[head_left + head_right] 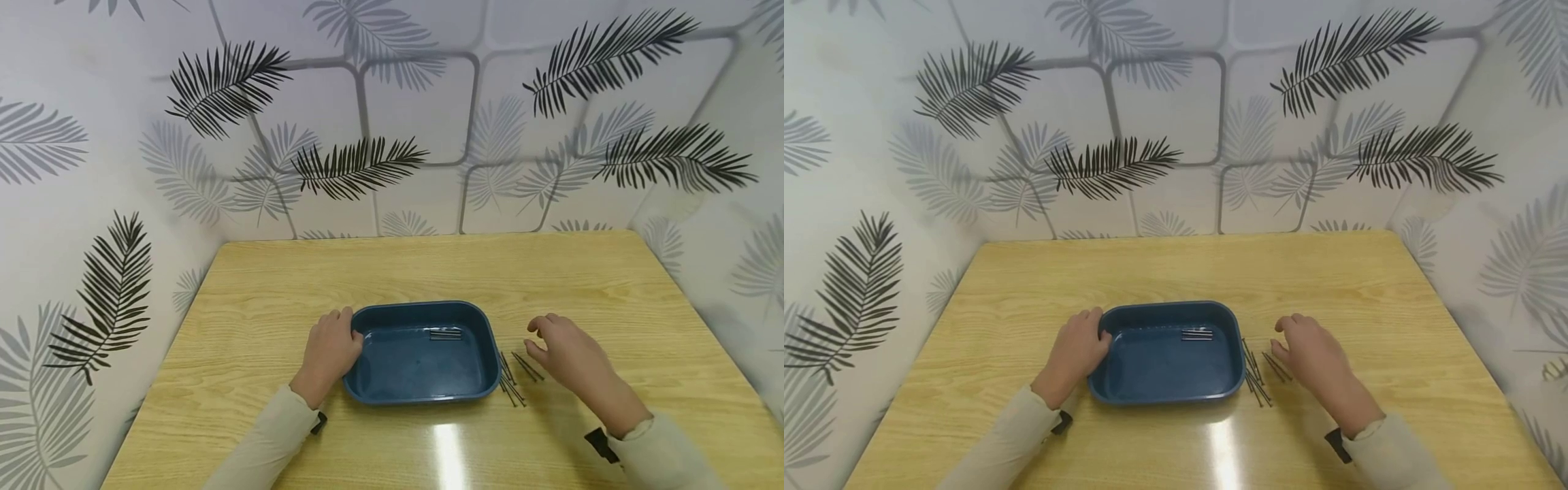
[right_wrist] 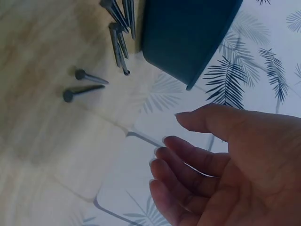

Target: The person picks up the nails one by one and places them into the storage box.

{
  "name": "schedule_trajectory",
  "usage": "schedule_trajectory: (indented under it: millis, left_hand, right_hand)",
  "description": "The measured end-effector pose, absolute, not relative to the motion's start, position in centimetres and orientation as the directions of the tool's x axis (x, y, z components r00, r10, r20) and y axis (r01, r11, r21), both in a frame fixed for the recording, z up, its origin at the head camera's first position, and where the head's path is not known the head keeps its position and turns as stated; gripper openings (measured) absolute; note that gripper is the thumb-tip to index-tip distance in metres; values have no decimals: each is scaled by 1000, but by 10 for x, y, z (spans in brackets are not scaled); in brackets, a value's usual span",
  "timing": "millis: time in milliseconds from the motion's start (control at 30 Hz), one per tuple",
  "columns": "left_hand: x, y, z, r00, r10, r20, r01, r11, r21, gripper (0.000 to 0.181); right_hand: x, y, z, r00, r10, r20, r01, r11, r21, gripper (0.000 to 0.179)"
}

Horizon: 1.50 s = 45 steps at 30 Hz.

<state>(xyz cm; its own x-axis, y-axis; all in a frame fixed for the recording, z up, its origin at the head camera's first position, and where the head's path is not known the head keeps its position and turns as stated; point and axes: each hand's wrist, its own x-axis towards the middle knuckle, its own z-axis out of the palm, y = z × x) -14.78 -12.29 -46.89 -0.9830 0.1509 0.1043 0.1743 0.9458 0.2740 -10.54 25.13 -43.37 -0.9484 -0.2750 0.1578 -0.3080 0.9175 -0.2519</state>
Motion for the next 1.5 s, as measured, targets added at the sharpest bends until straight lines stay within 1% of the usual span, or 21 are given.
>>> schedule_trajectory:
  millis: [300, 600, 767, 933, 1233, 1333, 1500]
  left_hand:
    - [-147, -123, -470, -983, 153, 98, 175, 942, 285, 21]
    - [-146, -122, -469, -983, 154, 104, 177, 944, 278, 20]
    - [-147, -122, -468, -982, 154, 105, 178, 944, 277, 19]
    - [-147, -122, -468, -983, 152, 101, 175, 944, 279, 21]
    - [-147, -124, -469, -984, 146, 102, 170, 944, 281, 20]
    - [-147, -124, -469, -984, 148, 98, 170, 944, 283, 19]
    - [-149, -124, -471, -983, 150, 107, 174, 945, 278, 19]
  right_hand:
    - [-108, 250, -459, -962, -272, -38, -250, 925, -288, 18]
    - [-111, 250, -466, -955, -263, -138, -207, 921, -330, 11]
    - [-111, 250, -468, -956, -252, -148, -189, 919, -345, 7]
    - [-112, 247, -468, -952, -247, -183, -167, 916, -366, 7]
    - [-115, 243, -475, -954, -200, -225, -90, 903, -420, 7]
    - [-115, 243, -476, -955, -194, -226, -81, 899, -431, 7]
    - [-116, 243, -475, -957, -219, -190, -114, 888, -446, 11]
